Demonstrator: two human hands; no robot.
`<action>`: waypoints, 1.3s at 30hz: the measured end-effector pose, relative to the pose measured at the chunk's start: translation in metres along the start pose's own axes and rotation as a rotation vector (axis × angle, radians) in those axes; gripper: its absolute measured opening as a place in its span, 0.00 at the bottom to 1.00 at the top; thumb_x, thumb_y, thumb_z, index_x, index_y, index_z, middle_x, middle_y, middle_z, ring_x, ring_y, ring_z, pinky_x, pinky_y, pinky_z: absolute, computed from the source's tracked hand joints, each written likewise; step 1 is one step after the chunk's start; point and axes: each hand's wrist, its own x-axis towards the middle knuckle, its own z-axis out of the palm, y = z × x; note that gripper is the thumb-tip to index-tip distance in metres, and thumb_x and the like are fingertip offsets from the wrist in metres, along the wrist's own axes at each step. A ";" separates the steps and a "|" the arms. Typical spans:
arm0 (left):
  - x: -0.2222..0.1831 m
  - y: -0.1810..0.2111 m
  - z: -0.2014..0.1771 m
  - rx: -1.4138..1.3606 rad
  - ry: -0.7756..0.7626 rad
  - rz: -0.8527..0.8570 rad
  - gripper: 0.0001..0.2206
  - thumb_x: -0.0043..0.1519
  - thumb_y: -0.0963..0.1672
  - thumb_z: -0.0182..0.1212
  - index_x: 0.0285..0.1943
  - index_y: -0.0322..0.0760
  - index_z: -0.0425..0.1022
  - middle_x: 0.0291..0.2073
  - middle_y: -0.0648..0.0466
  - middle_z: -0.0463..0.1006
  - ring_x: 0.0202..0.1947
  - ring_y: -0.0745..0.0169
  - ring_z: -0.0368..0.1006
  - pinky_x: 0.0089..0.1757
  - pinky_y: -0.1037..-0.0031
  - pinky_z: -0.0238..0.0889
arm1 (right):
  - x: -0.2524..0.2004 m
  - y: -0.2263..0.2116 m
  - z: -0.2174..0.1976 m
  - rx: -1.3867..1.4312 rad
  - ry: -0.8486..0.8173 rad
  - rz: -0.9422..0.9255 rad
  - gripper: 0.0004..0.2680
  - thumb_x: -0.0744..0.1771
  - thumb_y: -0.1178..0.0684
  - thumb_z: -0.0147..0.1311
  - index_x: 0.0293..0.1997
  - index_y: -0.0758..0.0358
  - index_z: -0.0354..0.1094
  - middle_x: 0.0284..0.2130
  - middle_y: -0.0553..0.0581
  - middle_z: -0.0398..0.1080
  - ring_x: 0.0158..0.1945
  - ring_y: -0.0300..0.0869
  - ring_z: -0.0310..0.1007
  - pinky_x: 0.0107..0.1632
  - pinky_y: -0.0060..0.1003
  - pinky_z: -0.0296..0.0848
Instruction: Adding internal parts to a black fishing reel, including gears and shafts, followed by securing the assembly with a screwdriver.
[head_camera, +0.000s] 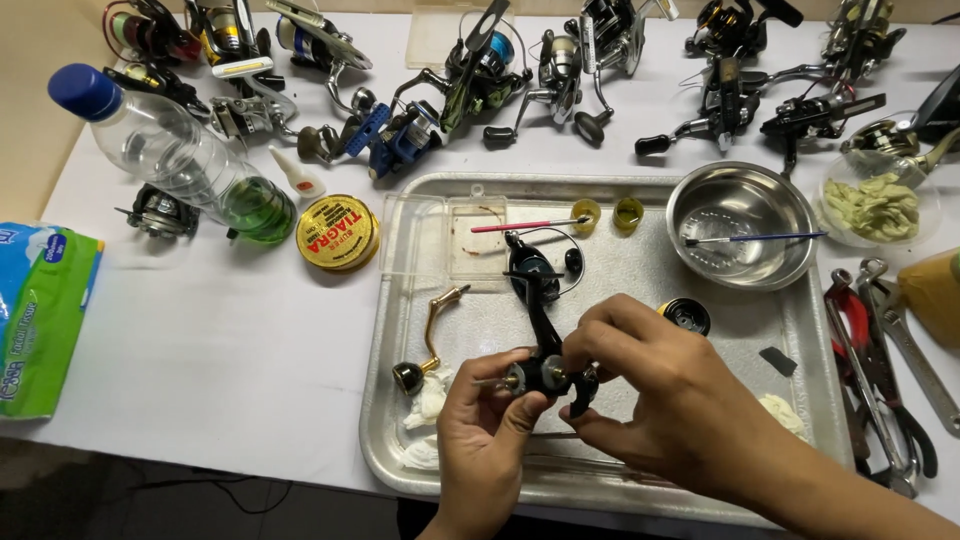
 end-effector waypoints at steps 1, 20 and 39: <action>0.001 0.002 0.000 0.001 0.002 -0.001 0.15 0.61 0.41 0.67 0.56 0.32 0.74 0.45 0.47 0.81 0.45 0.59 0.78 0.49 0.71 0.72 | 0.000 -0.002 -0.003 0.001 -0.001 0.000 0.14 0.55 0.56 0.67 0.40 0.53 0.69 0.37 0.50 0.69 0.31 0.39 0.75 0.37 0.31 0.73; -0.003 0.027 -0.041 -0.181 0.446 -0.204 0.18 0.59 0.44 0.63 0.56 0.31 0.73 0.42 0.40 0.81 0.39 0.44 0.81 0.40 0.60 0.79 | -0.067 0.042 -0.009 0.417 0.048 0.537 0.17 0.53 0.60 0.76 0.40 0.59 0.74 0.40 0.54 0.79 0.34 0.41 0.86 0.43 0.32 0.88; -0.005 0.026 -0.039 -0.285 0.519 -0.240 0.17 0.58 0.43 0.61 0.56 0.29 0.75 0.41 0.35 0.81 0.38 0.37 0.81 0.38 0.53 0.80 | -0.035 0.061 0.034 -0.374 -0.510 0.238 0.12 0.64 0.39 0.65 0.38 0.50 0.67 0.36 0.50 0.69 0.34 0.52 0.74 0.37 0.51 0.72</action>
